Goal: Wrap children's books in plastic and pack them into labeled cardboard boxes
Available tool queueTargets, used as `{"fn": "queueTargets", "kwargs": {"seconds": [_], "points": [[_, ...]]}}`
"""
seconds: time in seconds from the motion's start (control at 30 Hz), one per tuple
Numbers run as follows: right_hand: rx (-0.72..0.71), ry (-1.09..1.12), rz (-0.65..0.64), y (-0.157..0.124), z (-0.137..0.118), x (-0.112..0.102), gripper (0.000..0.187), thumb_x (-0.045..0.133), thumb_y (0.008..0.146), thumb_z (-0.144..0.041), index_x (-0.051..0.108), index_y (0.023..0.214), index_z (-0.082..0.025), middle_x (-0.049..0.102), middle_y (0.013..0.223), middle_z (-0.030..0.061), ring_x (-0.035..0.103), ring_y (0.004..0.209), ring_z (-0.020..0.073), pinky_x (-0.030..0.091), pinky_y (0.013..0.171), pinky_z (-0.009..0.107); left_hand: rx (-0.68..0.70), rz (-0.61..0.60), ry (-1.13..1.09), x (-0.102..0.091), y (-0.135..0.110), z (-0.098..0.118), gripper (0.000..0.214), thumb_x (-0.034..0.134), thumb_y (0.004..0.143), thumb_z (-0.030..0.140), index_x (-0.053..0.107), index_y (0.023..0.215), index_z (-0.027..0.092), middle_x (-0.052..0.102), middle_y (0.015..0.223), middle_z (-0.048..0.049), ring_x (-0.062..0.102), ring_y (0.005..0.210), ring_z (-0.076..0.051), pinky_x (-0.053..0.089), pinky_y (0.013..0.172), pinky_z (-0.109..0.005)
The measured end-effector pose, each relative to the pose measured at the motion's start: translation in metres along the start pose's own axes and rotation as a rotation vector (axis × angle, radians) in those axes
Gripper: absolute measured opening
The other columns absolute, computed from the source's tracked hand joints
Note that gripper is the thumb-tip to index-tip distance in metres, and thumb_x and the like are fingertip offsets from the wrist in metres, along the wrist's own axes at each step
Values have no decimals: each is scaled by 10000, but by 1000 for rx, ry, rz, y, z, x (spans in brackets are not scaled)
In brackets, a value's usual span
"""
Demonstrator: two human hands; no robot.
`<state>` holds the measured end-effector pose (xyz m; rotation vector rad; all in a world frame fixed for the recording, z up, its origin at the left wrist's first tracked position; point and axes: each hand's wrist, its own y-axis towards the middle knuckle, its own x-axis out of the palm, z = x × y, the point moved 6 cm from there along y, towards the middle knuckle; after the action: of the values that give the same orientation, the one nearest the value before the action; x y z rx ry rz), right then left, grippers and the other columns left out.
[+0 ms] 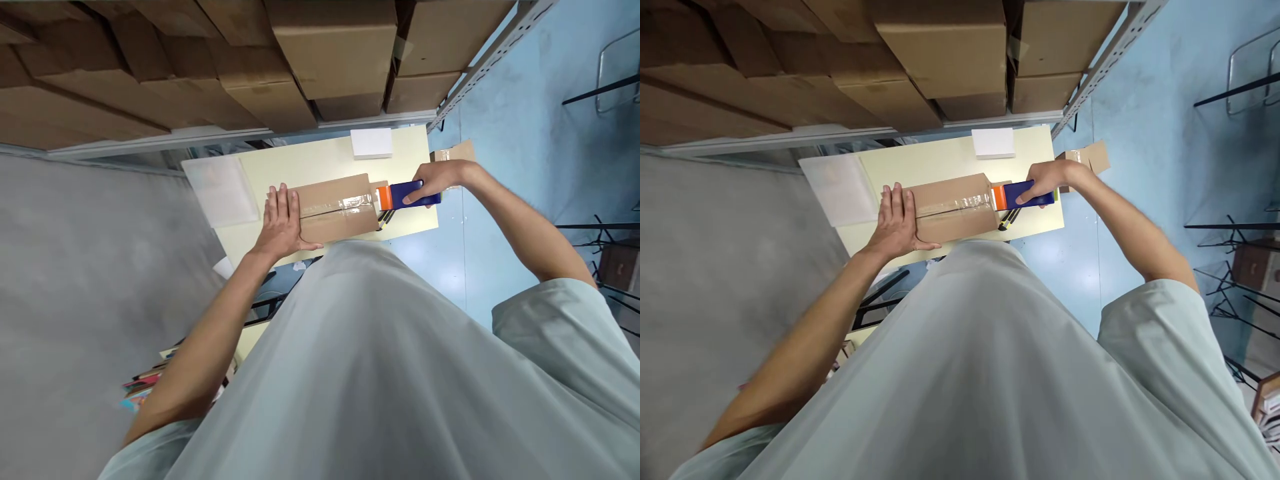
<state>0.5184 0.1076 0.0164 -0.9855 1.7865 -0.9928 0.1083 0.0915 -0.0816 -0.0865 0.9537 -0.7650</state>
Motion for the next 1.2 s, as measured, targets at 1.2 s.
{"fn": "queueTargets", "kwargs": {"seconds": [1.2], "points": [[-17, -46, 43, 1, 64, -7, 720, 842, 809, -883, 857, 995, -187, 862, 972, 107, 806, 972, 309, 609, 843, 394, 34, -42, 181, 8, 4, 1, 1813, 555, 650, 1183, 127, 1732, -207, -32, 1827, -512, -106, 1740, -659, -10, 1368, -820]]}}
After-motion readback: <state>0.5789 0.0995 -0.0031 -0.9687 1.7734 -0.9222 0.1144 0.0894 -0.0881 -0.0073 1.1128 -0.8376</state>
